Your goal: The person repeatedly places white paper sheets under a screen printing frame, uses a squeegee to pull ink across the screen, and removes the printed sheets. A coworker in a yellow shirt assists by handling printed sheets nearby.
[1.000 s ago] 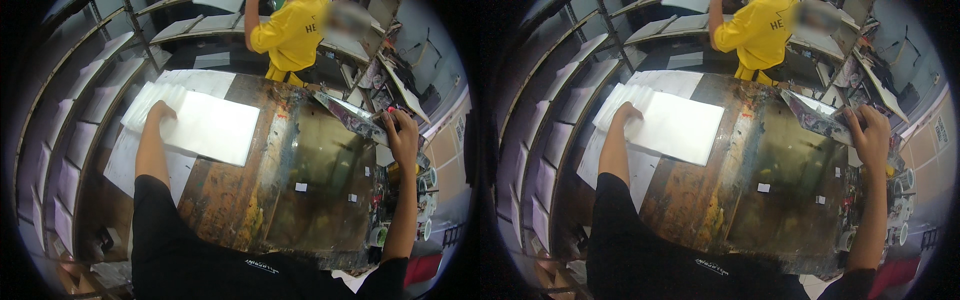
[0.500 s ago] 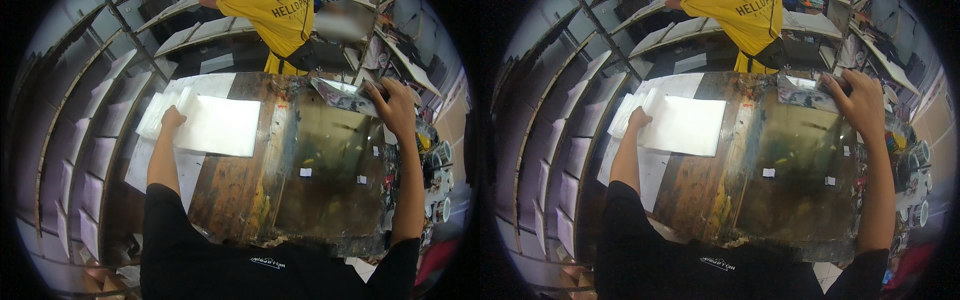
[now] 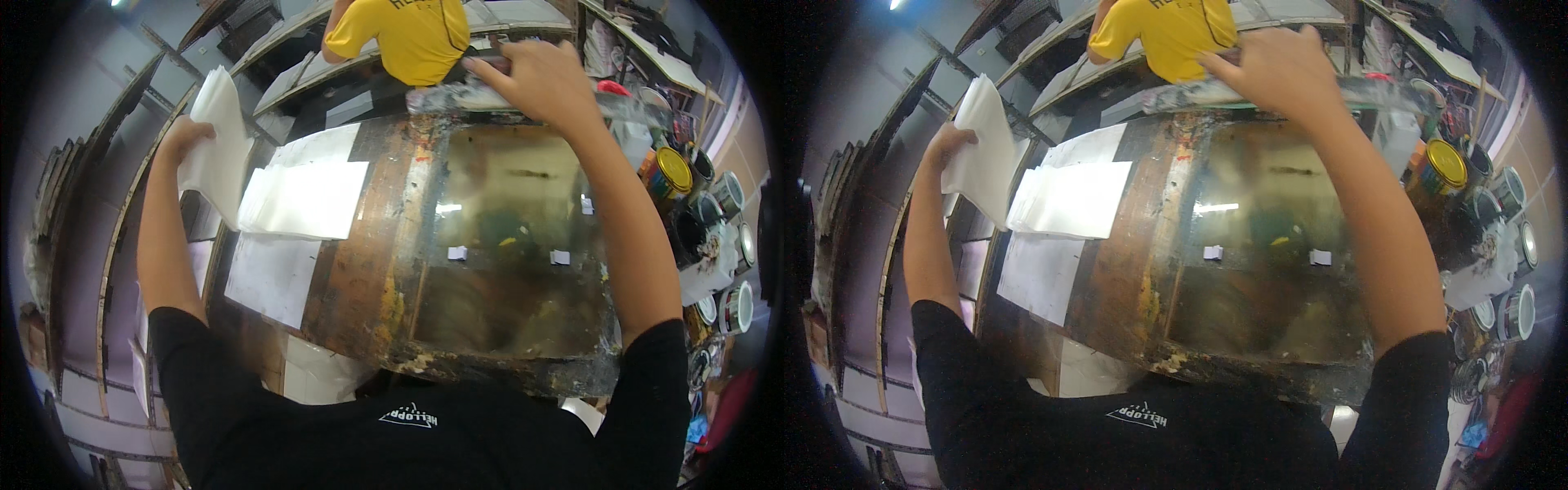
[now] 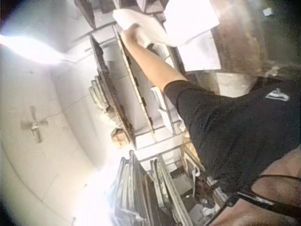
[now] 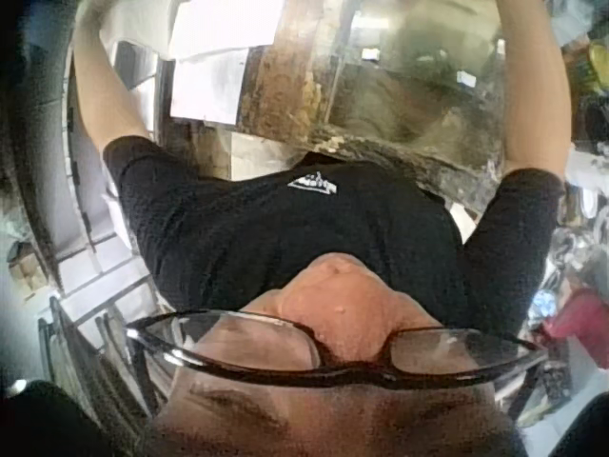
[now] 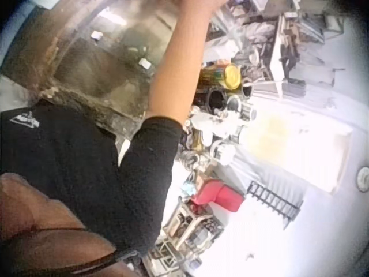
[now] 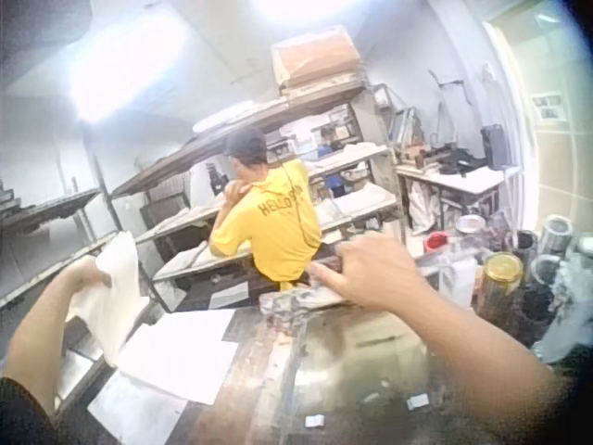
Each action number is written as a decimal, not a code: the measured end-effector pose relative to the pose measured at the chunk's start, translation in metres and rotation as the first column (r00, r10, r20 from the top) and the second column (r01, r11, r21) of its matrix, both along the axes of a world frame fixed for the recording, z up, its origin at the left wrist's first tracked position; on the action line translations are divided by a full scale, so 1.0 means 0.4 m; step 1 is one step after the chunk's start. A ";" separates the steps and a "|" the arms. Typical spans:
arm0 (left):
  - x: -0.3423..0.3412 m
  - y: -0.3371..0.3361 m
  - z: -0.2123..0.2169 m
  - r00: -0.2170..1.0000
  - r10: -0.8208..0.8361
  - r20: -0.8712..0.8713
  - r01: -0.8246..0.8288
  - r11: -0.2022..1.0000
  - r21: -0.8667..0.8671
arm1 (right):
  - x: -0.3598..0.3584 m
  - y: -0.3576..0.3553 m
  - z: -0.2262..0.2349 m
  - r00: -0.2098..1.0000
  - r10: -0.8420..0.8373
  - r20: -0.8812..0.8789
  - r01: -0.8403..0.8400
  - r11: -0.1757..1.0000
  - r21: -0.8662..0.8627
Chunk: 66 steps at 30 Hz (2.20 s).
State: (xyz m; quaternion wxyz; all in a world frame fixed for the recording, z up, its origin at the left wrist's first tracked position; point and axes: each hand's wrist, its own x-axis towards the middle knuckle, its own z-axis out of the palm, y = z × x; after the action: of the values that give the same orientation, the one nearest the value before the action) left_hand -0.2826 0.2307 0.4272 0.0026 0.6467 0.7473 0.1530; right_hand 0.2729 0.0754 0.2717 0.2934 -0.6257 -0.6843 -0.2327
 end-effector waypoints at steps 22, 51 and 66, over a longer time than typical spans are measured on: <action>0.734 -0.090 -0.911 0.398 0.242 0.885 0.437 0.798 -0.415 | 0.048 0.038 0.129 0.998 0.057 0.015 -0.053 0.981 -0.187; 0.722 -0.055 -0.996 0.718 0.030 0.695 0.425 0.772 -0.473 | -0.003 0.008 0.123 0.991 -0.131 -0.004 0.127 0.969 -0.210; 0.712 -0.085 -0.990 0.776 -0.146 0.614 0.414 0.852 -0.321 | -0.004 0.004 0.127 0.996 -0.085 -0.022 0.076 0.955 -0.287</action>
State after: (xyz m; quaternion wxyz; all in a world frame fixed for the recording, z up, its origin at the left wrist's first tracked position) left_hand 0.0023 0.1968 0.0312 0.3939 0.6600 0.6184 0.1640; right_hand 0.2715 0.0771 0.3226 0.2018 -0.6928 -0.6796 -0.1322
